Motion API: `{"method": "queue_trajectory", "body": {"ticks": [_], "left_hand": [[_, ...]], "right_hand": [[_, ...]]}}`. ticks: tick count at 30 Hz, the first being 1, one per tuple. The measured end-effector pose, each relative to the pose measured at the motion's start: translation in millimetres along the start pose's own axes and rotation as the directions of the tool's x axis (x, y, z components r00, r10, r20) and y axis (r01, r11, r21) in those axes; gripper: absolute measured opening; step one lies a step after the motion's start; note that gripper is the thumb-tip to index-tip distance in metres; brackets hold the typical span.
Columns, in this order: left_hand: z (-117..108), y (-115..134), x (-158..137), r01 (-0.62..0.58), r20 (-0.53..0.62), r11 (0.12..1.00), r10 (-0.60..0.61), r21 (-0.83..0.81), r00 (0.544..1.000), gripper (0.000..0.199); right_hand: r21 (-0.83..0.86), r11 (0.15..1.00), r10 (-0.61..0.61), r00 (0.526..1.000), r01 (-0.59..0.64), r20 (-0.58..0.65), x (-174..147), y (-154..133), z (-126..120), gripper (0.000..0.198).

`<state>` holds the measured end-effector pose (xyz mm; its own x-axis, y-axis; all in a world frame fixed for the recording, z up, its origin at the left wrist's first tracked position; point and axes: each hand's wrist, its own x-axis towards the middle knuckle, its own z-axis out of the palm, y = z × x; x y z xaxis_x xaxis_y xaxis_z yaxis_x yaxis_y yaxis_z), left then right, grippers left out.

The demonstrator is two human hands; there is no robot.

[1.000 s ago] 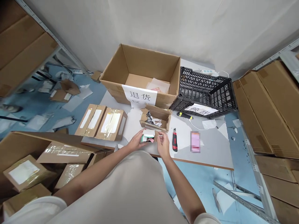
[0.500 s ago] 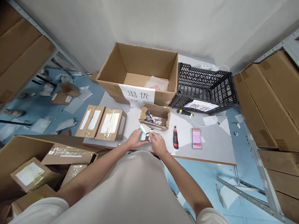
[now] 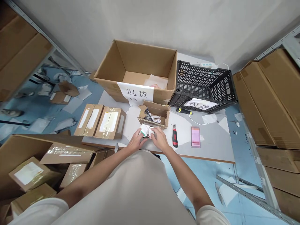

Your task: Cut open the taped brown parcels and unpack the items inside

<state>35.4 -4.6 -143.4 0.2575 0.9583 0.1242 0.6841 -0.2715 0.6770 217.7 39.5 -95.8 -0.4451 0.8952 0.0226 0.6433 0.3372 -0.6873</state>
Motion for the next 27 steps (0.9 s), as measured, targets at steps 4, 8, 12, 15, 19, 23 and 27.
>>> {"method": "queue_trajectory", "body": {"ticks": [4, 8, 12, 15, 19, 23, 27], "left_hand": [[3, 7, 2, 0.013, 0.011, 0.992, -0.014, 0.128, 1.0, 0.025], [5, 16, 1, 0.024, 0.049, 0.962, -0.039, 0.272, 0.998, 0.025], [-2, 21, 5, 0.076, 0.053, 0.949, -0.097, 0.307, 0.994, 0.034], [-9, 29, 11, 0.081, 0.059, 0.951, -0.103, 0.299, 0.993, 0.049], [-12, 49, 17, 0.097, 0.04, 0.955, -0.113, 0.279, 0.993, 0.077], [-6, 62, 27, 0.294, -0.093, 0.935, -0.281, 0.198, 0.955, 0.067], [-1, 58, 36, 0.401, -0.157, 0.916, -0.397, -0.002, 0.904, 0.043]], "right_hand": [[-0.245, 0.97, 0.054, 0.983, -0.01, 0.174, 10, -23, -17, 0.062], [-0.531, 0.847, 0.183, 0.945, -0.011, 0.272, 23, -45, -24, 0.051], [-0.557, 0.819, 0.108, 0.915, 0.14, 0.388, 32, -51, -34, 0.059], [-0.568, 0.811, 0.105, 0.918, 0.144, 0.383, 39, -46, -43, 0.049], [-0.503, 0.863, 0.148, 0.933, 0.041, 0.329, 53, -34, -49, 0.042], [-0.38, 0.924, 0.165, 0.938, -0.039, 0.304, 65, -26, -45, 0.041], [-0.424, 0.901, 0.211, 0.949, -0.096, 0.233, 68, -22, -43, 0.039]]}}
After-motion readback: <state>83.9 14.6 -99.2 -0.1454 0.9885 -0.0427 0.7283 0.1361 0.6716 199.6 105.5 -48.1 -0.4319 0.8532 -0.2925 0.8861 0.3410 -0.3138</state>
